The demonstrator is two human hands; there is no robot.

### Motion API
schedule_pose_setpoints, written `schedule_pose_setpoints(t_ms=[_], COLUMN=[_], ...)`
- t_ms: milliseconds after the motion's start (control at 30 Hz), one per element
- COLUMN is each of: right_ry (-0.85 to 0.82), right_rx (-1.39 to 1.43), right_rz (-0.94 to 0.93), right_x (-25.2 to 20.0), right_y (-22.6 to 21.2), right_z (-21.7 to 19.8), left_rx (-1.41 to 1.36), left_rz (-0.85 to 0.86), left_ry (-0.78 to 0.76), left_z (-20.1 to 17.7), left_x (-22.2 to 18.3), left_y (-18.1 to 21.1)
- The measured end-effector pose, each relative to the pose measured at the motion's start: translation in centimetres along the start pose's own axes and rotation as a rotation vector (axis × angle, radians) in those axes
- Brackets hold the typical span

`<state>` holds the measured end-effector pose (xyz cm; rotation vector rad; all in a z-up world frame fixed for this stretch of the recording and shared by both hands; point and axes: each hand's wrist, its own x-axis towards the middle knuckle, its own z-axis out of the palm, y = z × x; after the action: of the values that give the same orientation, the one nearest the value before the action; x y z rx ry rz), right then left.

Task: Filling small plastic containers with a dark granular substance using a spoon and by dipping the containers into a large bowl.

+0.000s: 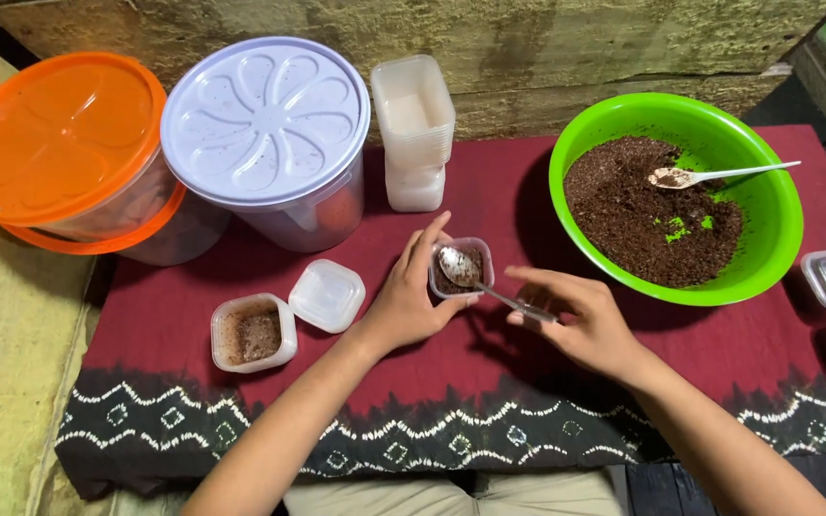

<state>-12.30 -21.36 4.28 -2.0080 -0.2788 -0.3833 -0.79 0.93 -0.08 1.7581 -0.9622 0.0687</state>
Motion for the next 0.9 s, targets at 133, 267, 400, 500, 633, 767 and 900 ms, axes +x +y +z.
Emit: schedule_pose_setpoints(t_ms=[133,267,400,500,633,767,900], right_ry=[-0.093,-0.103,-0.064,-0.043,-0.101,-0.147,-0.28], right_rx=[0.11,0.136,0.056,-0.049,-0.078,-0.121,-0.141], right_rz=[-0.14,-0.289,-0.33,-0.322,-0.434,-0.532,-0.592], right_x=[2.0,3.2,2.5,1.3,0.5,0.1,0.3], right_y=[1.2,2.1,3.7,3.9,3.7,5.0,3.9], right_z=[1.4,2.2,2.6,2.5,2.4,1.7,1.3], left_rx=[-0.051,-0.094,0.039,0.184,0.123,-0.043,-0.127], left_rz=[-0.026,-0.055,-0.105,-0.147,-0.239,-0.071,-0.082], left_ry=[-0.08,-0.229,-0.113,-0.075,-0.276,-0.31,-0.349], left_z=[-1.5,-2.8,-1.5,-0.3,0.0,-0.7,-1.9], left_x=[-1.5,-2.3,-3.2,-3.0,-2.0,-0.8,-0.5], left_y=[0.4,0.4,1.6,2.0,0.8,-0.4,0.5])
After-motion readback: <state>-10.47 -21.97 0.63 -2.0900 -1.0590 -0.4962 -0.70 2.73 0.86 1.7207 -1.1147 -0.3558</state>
